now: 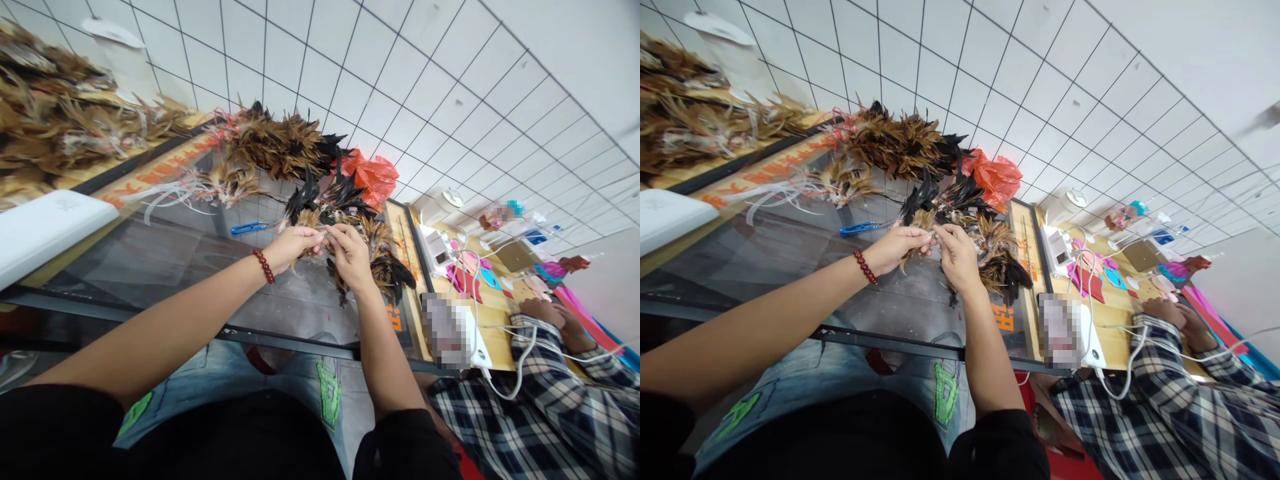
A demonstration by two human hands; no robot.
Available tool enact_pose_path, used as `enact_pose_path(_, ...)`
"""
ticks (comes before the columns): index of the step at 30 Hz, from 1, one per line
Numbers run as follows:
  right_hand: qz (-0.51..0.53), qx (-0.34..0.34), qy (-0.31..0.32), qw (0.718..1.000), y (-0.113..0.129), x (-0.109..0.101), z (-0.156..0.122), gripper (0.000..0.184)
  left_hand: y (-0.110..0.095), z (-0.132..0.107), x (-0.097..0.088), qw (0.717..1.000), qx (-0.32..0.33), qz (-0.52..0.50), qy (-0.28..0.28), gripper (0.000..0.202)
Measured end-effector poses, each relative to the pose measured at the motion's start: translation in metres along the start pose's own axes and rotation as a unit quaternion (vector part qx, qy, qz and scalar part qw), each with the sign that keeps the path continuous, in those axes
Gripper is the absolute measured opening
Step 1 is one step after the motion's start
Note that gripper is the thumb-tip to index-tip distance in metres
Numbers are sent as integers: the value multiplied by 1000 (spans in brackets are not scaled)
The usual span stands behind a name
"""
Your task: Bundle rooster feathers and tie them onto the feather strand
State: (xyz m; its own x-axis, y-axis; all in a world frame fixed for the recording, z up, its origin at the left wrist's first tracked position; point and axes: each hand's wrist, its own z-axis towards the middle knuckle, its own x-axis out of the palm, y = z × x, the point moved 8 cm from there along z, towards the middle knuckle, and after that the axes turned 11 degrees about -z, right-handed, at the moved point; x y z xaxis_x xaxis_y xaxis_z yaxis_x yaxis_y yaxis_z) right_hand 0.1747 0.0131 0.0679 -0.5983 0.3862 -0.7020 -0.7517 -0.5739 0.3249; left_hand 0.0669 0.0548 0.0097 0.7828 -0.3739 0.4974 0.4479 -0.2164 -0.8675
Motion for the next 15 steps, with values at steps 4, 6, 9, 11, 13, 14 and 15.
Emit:
enact_pose_path(4, 53, 25, -5, 998, -5, 0, 0, 31, 0, 1, -3, 1000, 5, 3, -13, 19)
enact_pose_path(6, 85, 54, -9, 995, -10, 0, 1, 31, 0, 1, -3, 1000, 7, 17, -12, 16)
enact_pose_path(9, 136, 92, -7, 986, -17, 2, 1, 29, 0, 1, 0, 999, 11, 45, 5, 19)
enact_pose_path(11, 160, 107, -4, 981, -19, 3, 1, 26, 0, 0, 1, 998, 14, 54, 14, 21)
enact_pose_path(13, 174, 120, -3, 977, -21, 3, 1, 23, 0, 0, 1, 998, 17, 59, 18, 23)
enact_pose_path(14, 181, 127, -2, 975, -22, 3, 1, 22, 0, 0, 2, 998, 20, 61, 20, 24)
enact_pose_path(15, 190, 132, 1, 973, -22, 4, 1, 21, -1, 0, 2, 998, 22, 63, 21, 26)
